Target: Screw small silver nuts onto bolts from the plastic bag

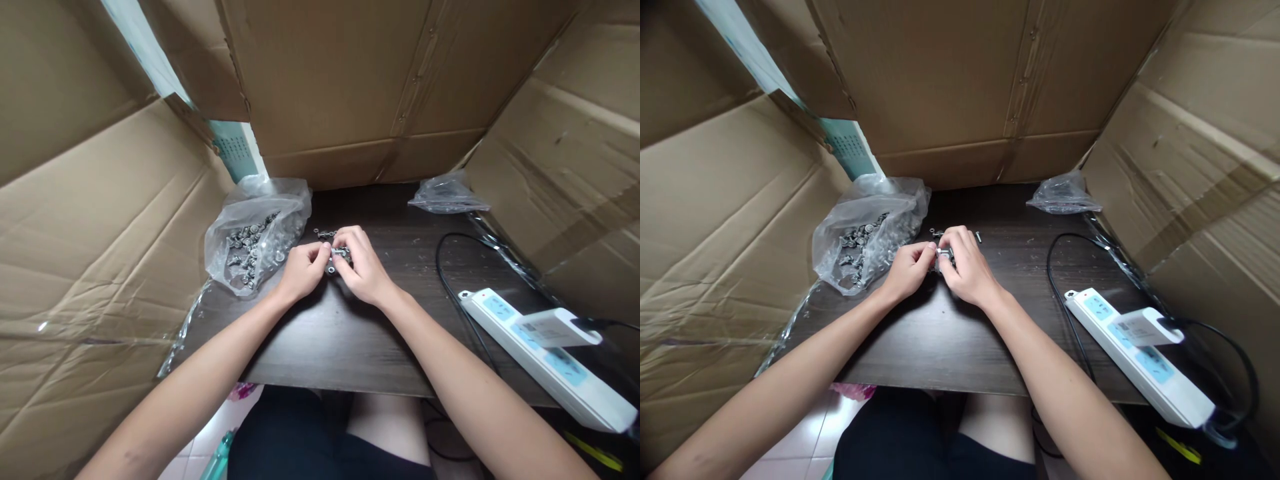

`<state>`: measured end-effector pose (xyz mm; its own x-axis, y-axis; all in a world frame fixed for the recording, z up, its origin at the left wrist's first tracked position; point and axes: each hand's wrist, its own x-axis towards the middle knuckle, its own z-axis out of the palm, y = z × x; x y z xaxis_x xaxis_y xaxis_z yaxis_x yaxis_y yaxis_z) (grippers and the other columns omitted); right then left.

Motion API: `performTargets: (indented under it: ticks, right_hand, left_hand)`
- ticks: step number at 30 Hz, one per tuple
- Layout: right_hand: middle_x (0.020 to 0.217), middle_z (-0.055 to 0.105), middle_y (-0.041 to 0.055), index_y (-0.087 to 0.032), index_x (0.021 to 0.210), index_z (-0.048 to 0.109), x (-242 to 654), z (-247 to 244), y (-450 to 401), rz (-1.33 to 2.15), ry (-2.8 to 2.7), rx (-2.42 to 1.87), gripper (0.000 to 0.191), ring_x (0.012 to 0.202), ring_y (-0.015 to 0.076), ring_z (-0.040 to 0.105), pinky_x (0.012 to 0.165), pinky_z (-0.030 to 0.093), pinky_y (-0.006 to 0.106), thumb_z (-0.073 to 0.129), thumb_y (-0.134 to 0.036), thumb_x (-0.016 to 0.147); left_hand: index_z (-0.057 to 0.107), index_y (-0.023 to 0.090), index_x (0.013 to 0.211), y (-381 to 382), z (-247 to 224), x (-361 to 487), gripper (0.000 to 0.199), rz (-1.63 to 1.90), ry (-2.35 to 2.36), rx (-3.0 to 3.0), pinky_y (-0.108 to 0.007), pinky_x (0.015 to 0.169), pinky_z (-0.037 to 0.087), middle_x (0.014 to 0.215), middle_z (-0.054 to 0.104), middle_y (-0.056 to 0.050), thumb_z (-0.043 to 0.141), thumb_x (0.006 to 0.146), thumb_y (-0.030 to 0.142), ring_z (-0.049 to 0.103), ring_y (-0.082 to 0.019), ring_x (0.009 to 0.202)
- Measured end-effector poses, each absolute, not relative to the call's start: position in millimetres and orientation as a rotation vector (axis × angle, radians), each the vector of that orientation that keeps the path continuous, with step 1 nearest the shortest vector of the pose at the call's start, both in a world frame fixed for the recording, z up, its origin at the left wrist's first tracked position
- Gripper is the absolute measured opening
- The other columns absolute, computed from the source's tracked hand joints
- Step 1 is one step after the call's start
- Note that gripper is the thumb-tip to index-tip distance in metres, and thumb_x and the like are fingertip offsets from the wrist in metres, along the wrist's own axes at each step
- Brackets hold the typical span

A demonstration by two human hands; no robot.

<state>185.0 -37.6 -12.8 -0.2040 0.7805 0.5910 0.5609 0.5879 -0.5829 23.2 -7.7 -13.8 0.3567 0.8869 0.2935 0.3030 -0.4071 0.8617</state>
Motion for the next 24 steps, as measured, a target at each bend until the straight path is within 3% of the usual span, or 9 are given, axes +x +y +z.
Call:
performTargets:
  ticks: [3,7,12,15,16,19,20,22,24]
  right_hand:
    - [0.126,0.052,0.0141,-0.023,0.11,0.046,185.5,-11.9,-39.1,0.273,-1.84,-1.063,0.033,0.119,0.0303,0.051,0.1,0.045,0.051,0.057,-0.016,0.08]
    - [0.12,0.056,0.012,-0.023,0.097,0.054,184.8,-12.6,-37.9,0.295,-1.798,-1.181,0.007,0.114,0.0299,0.052,0.102,0.043,0.053,0.047,-0.024,0.095]
    - [0.101,0.061,0.0095,-0.023,0.079,0.054,183.4,-10.9,-36.0,0.328,-1.816,-1.195,0.026,0.098,0.0269,0.054,0.093,0.046,0.049,0.042,-0.029,0.102]
    - [0.105,0.059,0.0094,-0.023,0.09,0.055,183.5,-12.2,-36.6,0.355,-1.795,-1.157,0.006,0.1,0.0267,0.055,0.094,0.046,0.048,0.05,-0.024,0.094]
    - [0.111,0.057,0.0101,-0.023,0.1,0.055,183.8,-13.4,-36.9,0.358,-1.766,-1.151,0.012,0.103,0.0271,0.054,0.094,0.046,0.048,0.055,-0.022,0.088]
    - [0.132,0.049,0.013,-0.023,0.129,0.044,185.0,-17.8,-36.9,0.382,-1.675,-1.16,0.058,0.111,0.0285,0.053,0.095,0.047,0.047,0.061,-0.019,0.073]
    - [0.135,0.048,0.0133,-0.023,0.132,0.042,185.4,-18.8,-36.6,0.399,-1.661,-1.17,0.063,0.111,0.0287,0.052,0.095,0.047,0.048,0.061,-0.02,0.073]
    - [0.133,0.052,0.0127,-0.024,0.13,0.046,185.8,-18.9,-36.2,0.43,-1.665,-1.183,0.053,0.112,0.029,0.052,0.096,0.046,0.049,0.059,-0.023,0.079]
    - [0.124,0.057,0.0115,-0.023,0.117,0.055,185.4,-16.7,-36.1,0.429,-1.7,-1.184,0.031,0.111,0.0291,0.053,0.099,0.045,0.049,0.056,-0.026,0.087]
  left_hand:
    - [0.046,0.017,0.062,-8.3,-12.4,23.4,0.048,1.047,1.053,1.86,-0.028,0.058,0.028,0.059,0.042,0.002,0.044,0.095,0.052,0.038,-0.012,0.058]
    - [0.046,0.017,0.062,-9.8,-12.4,24.7,0.046,1.061,1.037,1.872,-0.027,0.057,0.028,0.058,0.041,0.002,0.045,0.095,0.049,0.036,-0.011,0.058]
    - [0.048,0.017,0.064,-9.8,-12.8,25.0,0.045,1.068,1.048,1.9,-0.026,0.057,0.03,0.059,0.043,0.003,0.045,0.097,0.048,0.039,-0.011,0.058]
    - [0.048,0.017,0.065,-8.8,-12.3,24.0,0.043,1.082,1.072,1.921,-0.026,0.057,0.03,0.059,0.045,0.002,0.043,0.098,0.044,0.04,-0.011,0.058]
    - [0.049,0.017,0.066,-8.5,-12.0,23.7,0.042,1.086,1.081,1.926,-0.026,0.057,0.03,0.059,0.046,0.002,0.042,0.098,0.043,0.041,-0.011,0.058]
    - [0.052,0.017,0.068,-8.2,-11.4,22.9,0.04,1.084,1.088,1.939,-0.026,0.058,0.031,0.059,0.049,0.002,0.039,0.099,0.039,0.042,-0.011,0.057]
    - [0.052,0.017,0.068,-8.4,-11.3,22.9,0.04,1.081,1.085,1.944,-0.027,0.057,0.03,0.058,0.048,0.002,0.039,0.1,0.039,0.042,-0.011,0.056]
    - [0.051,0.017,0.067,-8.9,-11.7,23.1,0.04,1.078,1.078,1.961,-0.027,0.057,0.029,0.058,0.048,0.002,0.04,0.099,0.038,0.042,-0.011,0.056]
    - [0.05,0.017,0.067,-9.0,-12.5,23.4,0.039,1.074,1.075,1.981,-0.027,0.056,0.029,0.057,0.048,0.002,0.04,0.099,0.037,0.042,-0.012,0.056]
